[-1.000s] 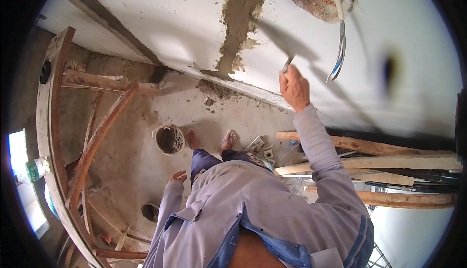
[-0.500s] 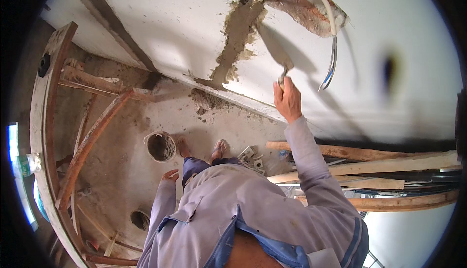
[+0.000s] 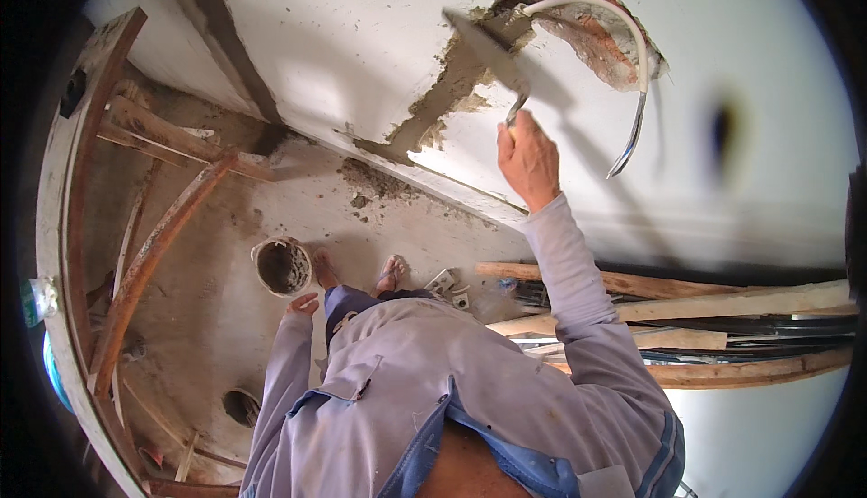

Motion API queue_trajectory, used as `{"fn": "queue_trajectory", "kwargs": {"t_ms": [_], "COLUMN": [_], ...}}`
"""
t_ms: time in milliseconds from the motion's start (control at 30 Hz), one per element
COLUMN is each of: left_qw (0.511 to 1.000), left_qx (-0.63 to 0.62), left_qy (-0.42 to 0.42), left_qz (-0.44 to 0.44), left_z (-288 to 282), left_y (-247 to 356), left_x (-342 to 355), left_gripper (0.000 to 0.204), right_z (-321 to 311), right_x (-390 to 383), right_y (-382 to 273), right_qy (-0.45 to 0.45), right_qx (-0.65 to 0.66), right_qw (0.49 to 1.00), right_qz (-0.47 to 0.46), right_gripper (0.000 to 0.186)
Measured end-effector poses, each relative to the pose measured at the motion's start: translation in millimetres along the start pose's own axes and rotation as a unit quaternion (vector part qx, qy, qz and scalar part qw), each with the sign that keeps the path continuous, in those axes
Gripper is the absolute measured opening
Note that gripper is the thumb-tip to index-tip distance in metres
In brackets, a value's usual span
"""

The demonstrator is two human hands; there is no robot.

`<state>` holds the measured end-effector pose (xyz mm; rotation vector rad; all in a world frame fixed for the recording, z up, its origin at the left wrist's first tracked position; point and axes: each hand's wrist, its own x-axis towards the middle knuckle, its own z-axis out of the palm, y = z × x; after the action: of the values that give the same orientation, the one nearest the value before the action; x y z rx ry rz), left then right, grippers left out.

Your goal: The person uses a trowel to apply wet plaster into a vertical gap in a wall, smoothing it over several times and scooping more plaster from a bucket.

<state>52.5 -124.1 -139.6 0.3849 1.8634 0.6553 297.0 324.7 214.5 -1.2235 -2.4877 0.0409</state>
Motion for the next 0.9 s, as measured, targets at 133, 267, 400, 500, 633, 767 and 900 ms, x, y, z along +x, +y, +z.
{"fn": "queue_trajectory", "kwargs": {"t_ms": [133, 267, 400, 500, 633, 767, 900], "left_qw": [0.998, 0.996, 0.998, 0.999, 1.0, 0.999, 1.0], "left_qx": [0.041, 0.051, 0.032, 0.016, -0.01, 0.023, -0.011], "left_qy": [0.019, 0.025, -0.009, 0.014, 0.005, 0.028, -0.005], "left_qz": [0.051, 0.071, -0.049, -0.034, 0.004, 0.019, -0.01], "left_z": [-7, -24, -44, -56, -63, -64, -58], "left_y": [-29, -74, -53, -72, -70, -69, -60], "left_x": [26, 28, 31, 31, 31, 39, 37], "left_gripper": [0.032, 0.033, 0.032, 0.033, 0.036, 0.035, 0.035], "right_z": [4, -8, 10, 7, 11, 24, 30], "right_x": [-8, 18, -5, 0, 6, -3, -6], "right_y": [-10, -20, -3, -17, -14, -15, -10], "right_qy": [-0.01, 0.062, -0.018, 0.026, 0.012, -0.034, -0.069], "right_qx": [-0.019, -0.016, -0.051, 0.005, -0.028, -0.048, -0.063], "right_qw": [1.0, 0.998, 0.998, 1.0, 0.999, 0.998, 0.996], "right_qz": [-0.004, -0.027, -0.024, 0.001, -0.027, 0.006, 0.012], "right_gripper": [0.02, 0.02, 0.021, 0.02, 0.021, 0.022, 0.024]}}
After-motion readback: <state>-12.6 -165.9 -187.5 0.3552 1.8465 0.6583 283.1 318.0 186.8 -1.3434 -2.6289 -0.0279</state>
